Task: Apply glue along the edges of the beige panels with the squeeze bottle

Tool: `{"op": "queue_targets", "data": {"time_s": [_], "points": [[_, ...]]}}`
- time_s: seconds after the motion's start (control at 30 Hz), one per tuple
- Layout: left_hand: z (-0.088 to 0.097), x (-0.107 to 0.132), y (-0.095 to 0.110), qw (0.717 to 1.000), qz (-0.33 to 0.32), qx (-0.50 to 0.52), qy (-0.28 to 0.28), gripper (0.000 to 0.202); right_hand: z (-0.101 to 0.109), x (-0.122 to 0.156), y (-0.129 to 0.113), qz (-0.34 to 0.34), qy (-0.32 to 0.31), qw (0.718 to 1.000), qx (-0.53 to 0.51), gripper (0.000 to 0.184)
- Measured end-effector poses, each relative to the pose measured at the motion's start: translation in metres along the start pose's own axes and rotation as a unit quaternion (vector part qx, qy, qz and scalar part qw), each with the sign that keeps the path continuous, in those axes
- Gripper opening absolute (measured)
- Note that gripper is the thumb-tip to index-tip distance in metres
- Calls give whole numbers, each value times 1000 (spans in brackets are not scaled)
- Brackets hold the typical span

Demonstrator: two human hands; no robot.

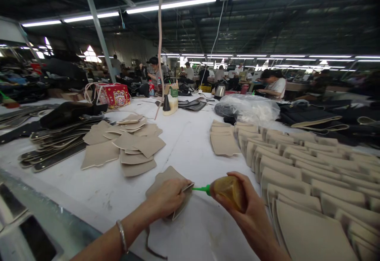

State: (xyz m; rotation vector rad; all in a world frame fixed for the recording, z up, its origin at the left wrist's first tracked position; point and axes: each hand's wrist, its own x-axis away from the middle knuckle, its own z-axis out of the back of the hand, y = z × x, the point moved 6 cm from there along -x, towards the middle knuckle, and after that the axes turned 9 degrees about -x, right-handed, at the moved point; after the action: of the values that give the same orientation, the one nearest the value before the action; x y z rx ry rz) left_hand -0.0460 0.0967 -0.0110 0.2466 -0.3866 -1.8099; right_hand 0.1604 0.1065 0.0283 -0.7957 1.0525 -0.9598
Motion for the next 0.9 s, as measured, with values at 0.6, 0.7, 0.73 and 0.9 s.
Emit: {"op": "queue_targets", "data": {"time_s": [0.6, 0.7, 0.73, 0.9], "points": [[-2, 4, 5, 1000, 13, -19, 1, 48, -4, -6, 8, 30, -1, 999, 37, 46], [-1, 6, 6, 999, 19, -25, -2, 46, -3, -5, 11, 16, -5, 999, 27, 46], [-1, 6, 7, 999, 20, -26, -2, 46, -3, -5, 12, 7, -13, 1000, 16, 45], [-1, 7, 7, 999, 27, -31, -1, 44, -2, -7, 21, -32, -11, 999, -31, 46]]}}
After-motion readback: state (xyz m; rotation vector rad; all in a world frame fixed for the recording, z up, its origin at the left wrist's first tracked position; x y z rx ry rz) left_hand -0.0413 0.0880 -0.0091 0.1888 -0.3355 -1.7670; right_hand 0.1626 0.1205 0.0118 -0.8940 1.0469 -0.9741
